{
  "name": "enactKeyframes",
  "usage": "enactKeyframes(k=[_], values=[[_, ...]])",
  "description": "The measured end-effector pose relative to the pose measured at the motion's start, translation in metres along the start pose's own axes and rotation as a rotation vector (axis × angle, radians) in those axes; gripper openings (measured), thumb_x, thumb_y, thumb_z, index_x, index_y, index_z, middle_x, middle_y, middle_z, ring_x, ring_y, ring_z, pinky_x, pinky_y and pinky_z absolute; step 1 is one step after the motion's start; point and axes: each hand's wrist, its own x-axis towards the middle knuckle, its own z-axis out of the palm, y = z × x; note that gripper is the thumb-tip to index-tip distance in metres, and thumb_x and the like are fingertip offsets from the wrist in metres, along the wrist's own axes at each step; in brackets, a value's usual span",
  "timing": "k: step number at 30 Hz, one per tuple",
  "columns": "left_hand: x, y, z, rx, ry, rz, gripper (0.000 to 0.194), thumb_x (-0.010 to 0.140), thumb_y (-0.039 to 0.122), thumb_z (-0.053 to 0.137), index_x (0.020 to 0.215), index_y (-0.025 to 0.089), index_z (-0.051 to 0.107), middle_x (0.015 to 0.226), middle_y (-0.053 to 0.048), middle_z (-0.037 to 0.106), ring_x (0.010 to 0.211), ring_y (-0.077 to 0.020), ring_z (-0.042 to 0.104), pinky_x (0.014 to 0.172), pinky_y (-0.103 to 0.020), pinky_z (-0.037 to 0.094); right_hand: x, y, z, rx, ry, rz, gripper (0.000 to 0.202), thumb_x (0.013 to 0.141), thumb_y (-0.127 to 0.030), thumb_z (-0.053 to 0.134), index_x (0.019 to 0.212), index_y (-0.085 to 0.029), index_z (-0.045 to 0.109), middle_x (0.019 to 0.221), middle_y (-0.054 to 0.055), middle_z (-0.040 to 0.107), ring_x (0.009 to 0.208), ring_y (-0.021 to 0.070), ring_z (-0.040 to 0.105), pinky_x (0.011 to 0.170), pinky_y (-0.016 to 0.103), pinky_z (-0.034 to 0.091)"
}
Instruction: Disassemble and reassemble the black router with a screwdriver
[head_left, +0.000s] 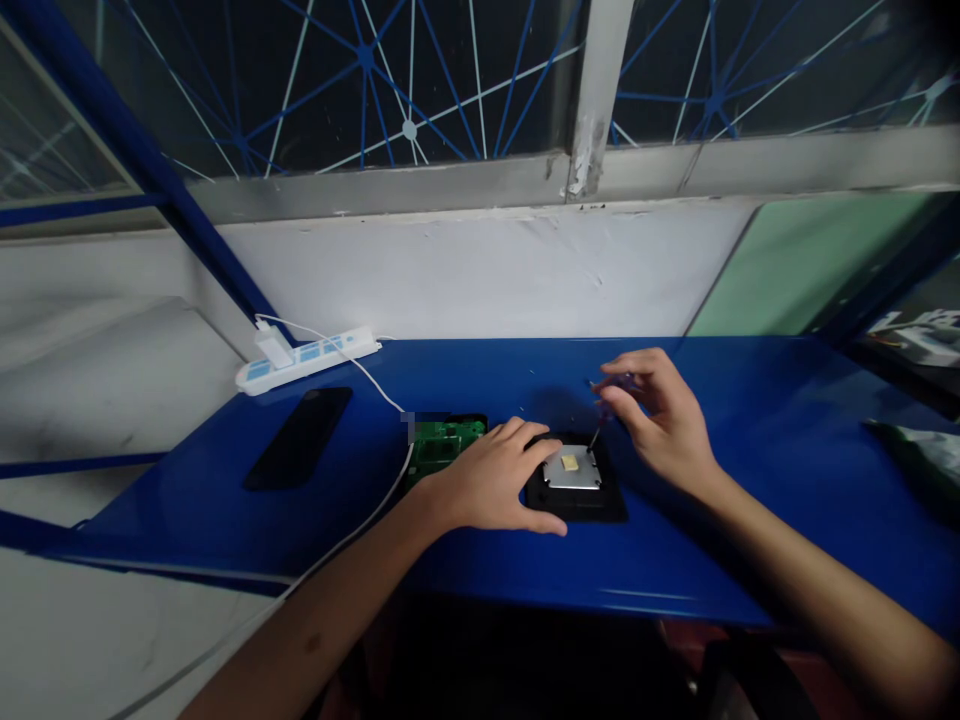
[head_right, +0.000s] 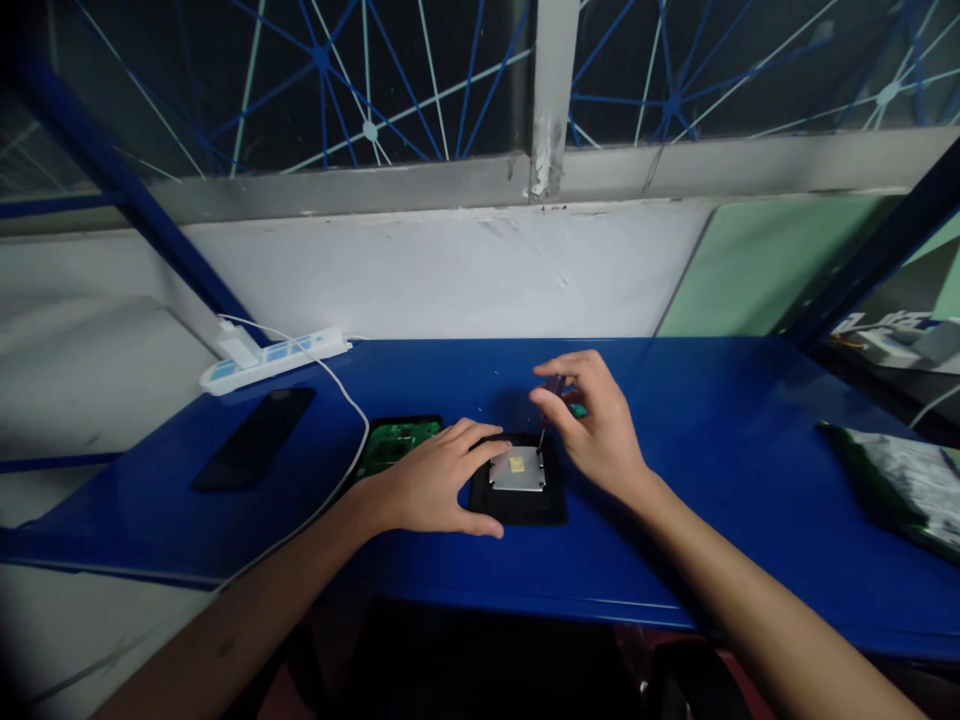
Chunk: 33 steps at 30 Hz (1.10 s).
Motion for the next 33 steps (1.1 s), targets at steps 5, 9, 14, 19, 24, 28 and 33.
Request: enactKeyframes(k=[5, 9, 14, 19, 24, 28, 33], values=[[-0.0001, 0.0007, -0.0011, 0.007, 0.003, -0.003, 0.09, 0.072, 0.076, 0.069, 0.139, 0.019, 0.051, 0.141, -0.015, 0.051, 0.129, -0.0352, 0.047, 0.11, -0.049, 0.041, -0.0018, -0.0001, 0.0008, 0.031, 0.025, 0.053, 0.02, 0.097, -0.031, 0.056, 0.117, -0.028, 0.062, 0.1, 0.003, 0.068, 0.085, 0.0171, 0.07, 0.07, 0.033, 0.058], [-0.0004, 0.0007, -0.001, 0.003, -0.005, -0.008, 0.091, 0.072, 0.075, 0.07, 0.139, 0.018, 0.051, 0.141, -0.015, 0.051, 0.128, -0.0353, 0.048, 0.109, -0.049, 0.042, -0.0024, -0.0001, -0.0001, 0.107, -0.025, 0.097, 0.024, 0.101, -0.034, 0.046, 0.12, -0.027, 0.06, 0.114, 0.007, 0.068, 0.093, 0.0193, 0.071, 0.072, 0.035, 0.059], [-0.0005, -0.0003, 0.0005, 0.02, 0.014, 0.002, 0.09, 0.072, 0.076, 0.069, 0.139, 0.019, 0.05, 0.142, -0.014, 0.051, 0.128, -0.0345, 0.048, 0.109, -0.049, 0.041, 0.0007, 0.0013, -0.0002, -0.107, 0.014, -0.031, 0.023, 0.091, -0.032, 0.066, 0.114, -0.029, 0.068, 0.093, 0.002, 0.059, 0.079, 0.0156, 0.062, 0.069, 0.033, 0.058], [-0.0003, -0.0006, 0.0003, 0.019, 0.011, 0.006, 0.088, 0.072, 0.075, 0.069, 0.139, 0.02, 0.05, 0.14, -0.014, 0.052, 0.127, -0.0344, 0.049, 0.107, -0.049, 0.043, 0.0005, -0.0003, -0.0003, -0.059, 0.028, -0.044, 0.026, 0.094, -0.026, 0.062, 0.12, -0.03, 0.066, 0.091, 0.001, 0.061, 0.071, 0.0133, 0.064, 0.067, 0.033, 0.058], [-0.001, -0.001, 0.0005, 0.004, 0.016, 0.008, 0.088, 0.072, 0.075, 0.069, 0.138, 0.021, 0.05, 0.14, -0.014, 0.052, 0.127, -0.0346, 0.049, 0.107, -0.049, 0.043, -0.0009, 0.0023, 0.0011, -0.038, 0.127, -0.051, 0.026, 0.093, -0.023, 0.062, 0.119, -0.028, 0.065, 0.095, 0.002, 0.064, 0.075, 0.0142, 0.069, 0.069, 0.033, 0.059], [-0.0013, -0.0006, -0.0009, -0.001, 0.012, 0.008, 0.089, 0.07, 0.076, 0.071, 0.137, 0.02, 0.051, 0.138, -0.014, 0.053, 0.126, -0.0342, 0.049, 0.106, -0.049, 0.044, -0.0011, 0.0039, 0.0028, -0.012, 0.193, -0.031, 0.024, 0.093, -0.025, 0.062, 0.116, -0.027, 0.065, 0.096, 0.002, 0.064, 0.076, 0.0148, 0.071, 0.068, 0.033, 0.06], [-0.0006, 0.0, -0.002, 0.017, 0.014, 0.013, 0.09, 0.068, 0.075, 0.073, 0.135, 0.018, 0.053, 0.136, -0.014, 0.054, 0.124, -0.0334, 0.05, 0.107, -0.047, 0.044, -0.0011, 0.0023, 0.003, -0.018, 0.165, -0.042, 0.021, 0.094, -0.024, 0.061, 0.114, -0.026, 0.065, 0.092, 0.001, 0.061, 0.069, 0.0129, 0.068, 0.062, 0.031, 0.058]])
